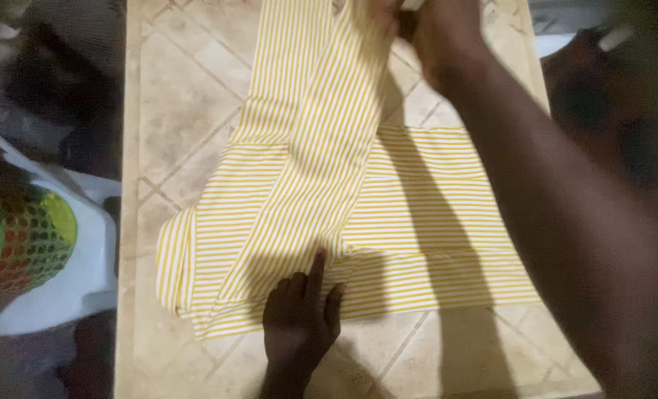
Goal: The person smooths and folds the sleeves of a yellow-and-white striped shirt on a small table, handling the fabric with both hands.
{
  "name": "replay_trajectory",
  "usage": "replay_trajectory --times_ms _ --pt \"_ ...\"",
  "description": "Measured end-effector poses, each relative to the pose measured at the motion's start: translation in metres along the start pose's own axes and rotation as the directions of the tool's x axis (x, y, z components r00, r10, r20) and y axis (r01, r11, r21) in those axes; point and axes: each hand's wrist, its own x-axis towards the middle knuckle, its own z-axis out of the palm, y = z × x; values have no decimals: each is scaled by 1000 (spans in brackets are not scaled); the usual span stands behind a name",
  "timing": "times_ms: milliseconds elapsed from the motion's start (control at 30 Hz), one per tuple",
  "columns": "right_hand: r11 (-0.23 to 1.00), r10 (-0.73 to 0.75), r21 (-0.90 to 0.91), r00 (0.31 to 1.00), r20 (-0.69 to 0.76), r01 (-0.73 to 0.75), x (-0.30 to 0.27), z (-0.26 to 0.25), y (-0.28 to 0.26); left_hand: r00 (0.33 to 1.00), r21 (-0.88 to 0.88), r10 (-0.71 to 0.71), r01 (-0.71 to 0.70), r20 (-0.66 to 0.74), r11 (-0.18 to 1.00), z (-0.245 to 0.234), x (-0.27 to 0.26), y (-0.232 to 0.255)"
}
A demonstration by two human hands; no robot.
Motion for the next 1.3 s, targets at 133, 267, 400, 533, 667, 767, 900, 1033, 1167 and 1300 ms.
replay_trajectory --times_ms 133,267,400,533,667,767,900,1033,1167,1300 --pt "949 258 -154 957 -130 -277 -36 42 -4 1000 -5 7 -8 -14 1000 -2 1 0" --pt "866 479 -54 857 -192 -496 -95 64 -13 1000 39 27 -26 -17 999 -1 -1 -1" --pt "792 569 311 820 -64 -526 -189 76 -2 999 -31 -1 2 45 1000 3 -3 -6" --pt "731 -51 -680 998 30 58 -298 83 7 977 -67 -180 189 113 980 1 -7 -5" --pt "607 694 636 708 -133 -476 -346 77 -1 661 -474 -548 750 513 461 -8 1 -18" --pt "741 669 251 719 -191 -623 -360 76 -25 537 -710 -502 653 678 -261 -20 6 -28" --pt "641 750 -28 634 -187 -767 -361 37 -60 546 -657 -375 542 749 -524 -27 3 -36" --pt "232 838 -372 379 -392 -899 -356 -24 -79 568 -643 -345 487 747 -591 -30 4 -39" --pt "213 796 -380 385 -468 -900 -356 -73 -92 566 -627 -331 473 755 -619 -29 2 -39" --pt "260 534 -399 476 -699 -879 -360 -115 -88 565 -656 -363 495 741 -570 -27 4 -38"
